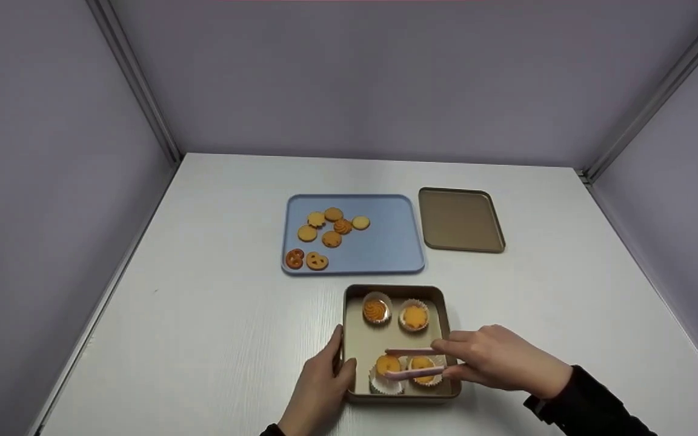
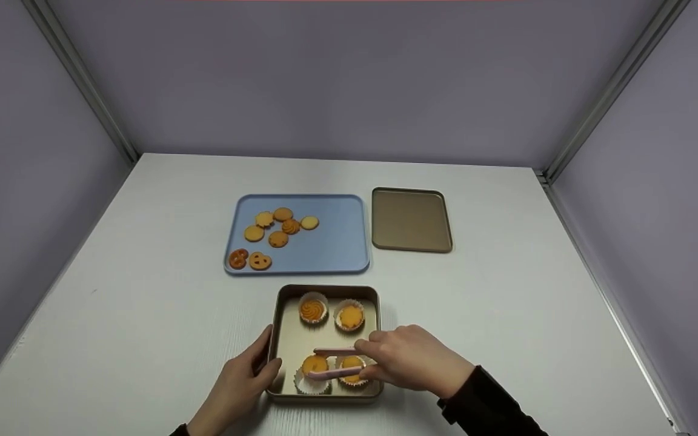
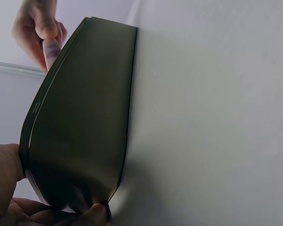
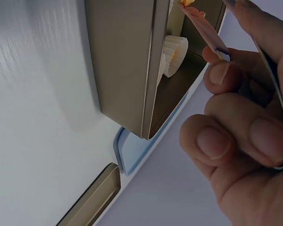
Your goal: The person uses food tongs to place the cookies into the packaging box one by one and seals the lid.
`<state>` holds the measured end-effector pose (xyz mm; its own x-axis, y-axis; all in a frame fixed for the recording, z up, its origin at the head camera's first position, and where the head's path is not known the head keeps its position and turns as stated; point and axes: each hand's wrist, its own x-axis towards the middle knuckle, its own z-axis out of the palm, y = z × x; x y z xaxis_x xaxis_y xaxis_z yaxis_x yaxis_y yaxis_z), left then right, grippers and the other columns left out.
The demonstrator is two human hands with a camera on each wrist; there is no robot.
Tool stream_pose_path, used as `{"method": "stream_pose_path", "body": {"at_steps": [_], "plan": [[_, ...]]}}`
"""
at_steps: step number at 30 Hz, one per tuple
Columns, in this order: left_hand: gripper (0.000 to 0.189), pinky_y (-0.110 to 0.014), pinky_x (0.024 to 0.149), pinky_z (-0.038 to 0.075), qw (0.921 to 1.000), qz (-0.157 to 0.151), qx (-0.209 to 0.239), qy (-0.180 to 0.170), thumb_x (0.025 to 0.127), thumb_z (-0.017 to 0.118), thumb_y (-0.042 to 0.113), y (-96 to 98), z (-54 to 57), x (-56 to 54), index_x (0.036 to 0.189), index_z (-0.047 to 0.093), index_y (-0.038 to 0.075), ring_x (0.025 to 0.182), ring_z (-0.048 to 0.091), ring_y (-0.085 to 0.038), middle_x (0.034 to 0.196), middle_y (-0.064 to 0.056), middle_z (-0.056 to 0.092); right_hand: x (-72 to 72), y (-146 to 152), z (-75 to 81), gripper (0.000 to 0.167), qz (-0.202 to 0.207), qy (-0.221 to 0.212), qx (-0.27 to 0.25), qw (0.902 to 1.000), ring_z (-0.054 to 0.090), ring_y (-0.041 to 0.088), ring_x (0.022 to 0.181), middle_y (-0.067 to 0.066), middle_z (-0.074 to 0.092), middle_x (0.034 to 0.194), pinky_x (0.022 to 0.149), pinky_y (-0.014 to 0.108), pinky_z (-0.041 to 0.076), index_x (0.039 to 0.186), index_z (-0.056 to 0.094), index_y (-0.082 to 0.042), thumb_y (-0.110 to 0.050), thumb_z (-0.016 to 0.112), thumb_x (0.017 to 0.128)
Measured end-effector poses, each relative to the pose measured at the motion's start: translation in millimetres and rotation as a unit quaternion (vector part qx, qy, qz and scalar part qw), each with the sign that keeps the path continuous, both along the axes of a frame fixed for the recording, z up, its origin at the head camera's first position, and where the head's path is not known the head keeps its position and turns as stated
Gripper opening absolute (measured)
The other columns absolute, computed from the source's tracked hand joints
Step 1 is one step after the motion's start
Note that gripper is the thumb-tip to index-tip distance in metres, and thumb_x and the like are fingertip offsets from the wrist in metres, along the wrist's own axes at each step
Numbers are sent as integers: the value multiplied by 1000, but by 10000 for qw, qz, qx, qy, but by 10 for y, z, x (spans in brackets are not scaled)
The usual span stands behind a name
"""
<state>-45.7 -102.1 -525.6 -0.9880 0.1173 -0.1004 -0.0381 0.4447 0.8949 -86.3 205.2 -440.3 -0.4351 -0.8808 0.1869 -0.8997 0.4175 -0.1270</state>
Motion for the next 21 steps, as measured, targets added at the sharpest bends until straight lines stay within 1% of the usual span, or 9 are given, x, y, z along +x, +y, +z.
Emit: {"method": "stream_pose_path", "body": {"at_steps": [4, 7, 12, 18, 21], "plan": [[67, -52, 114, 39, 10000, -23, -7, 36, 99, 62, 17, -1, 2, 1, 156, 36, -4, 140, 47, -35, 153, -23, 47, -3, -13, -18, 31, -64, -155, 111, 9998, 41, -5, 63, -6, 64, 87, 50, 14, 36, 117, 70, -11, -33, 73, 95], [67, -52, 113, 40, 10000, -33, -41, 84, 99, 63, 18, 1, 4, 3, 156, 36, -4, 140, 48, -35, 153, -23, 47, -1, -20, -25, 32, -127, -269, 167, 9994, 40, -5, 63, -6, 64, 87, 51, 15, 36, 118, 70, -11, -32, 75, 93], [67, -52, 112, 41, 9998, -11, -97, 143, 98, 64, 18, 6, -1, 8, 156, 37, -3, 139, 49, -35, 152, -22, 49, 7, -19, -29, 34, -116, -269, 150, 9995, 41, -5, 63, -6, 64, 88, 51, 16, 36, 119, 70, -11, -30, 76, 92], [67, -53, 112, 42, 9998, -11, -77, 166, 98, 64, 18, -1, -3, 10, 156, 37, -3, 138, 50, -36, 151, -23, 49, 8, -8, 2, 33, -26, -191, 69, 9998, 44, -6, 64, -6, 66, 90, 51, 15, 37, 119, 70, -10, -31, 75, 93], [66, -52, 112, 41, 10000, -1, -31, 94, 99, 62, 18, -1, -9, 11, 156, 36, -4, 139, 49, -35, 152, -23, 48, 9, -1, 35, 32, -13, -166, 95, 9998, 46, -6, 65, -5, 67, 92, 52, 15, 39, 119, 71, -11, -32, 73, 95]]}}
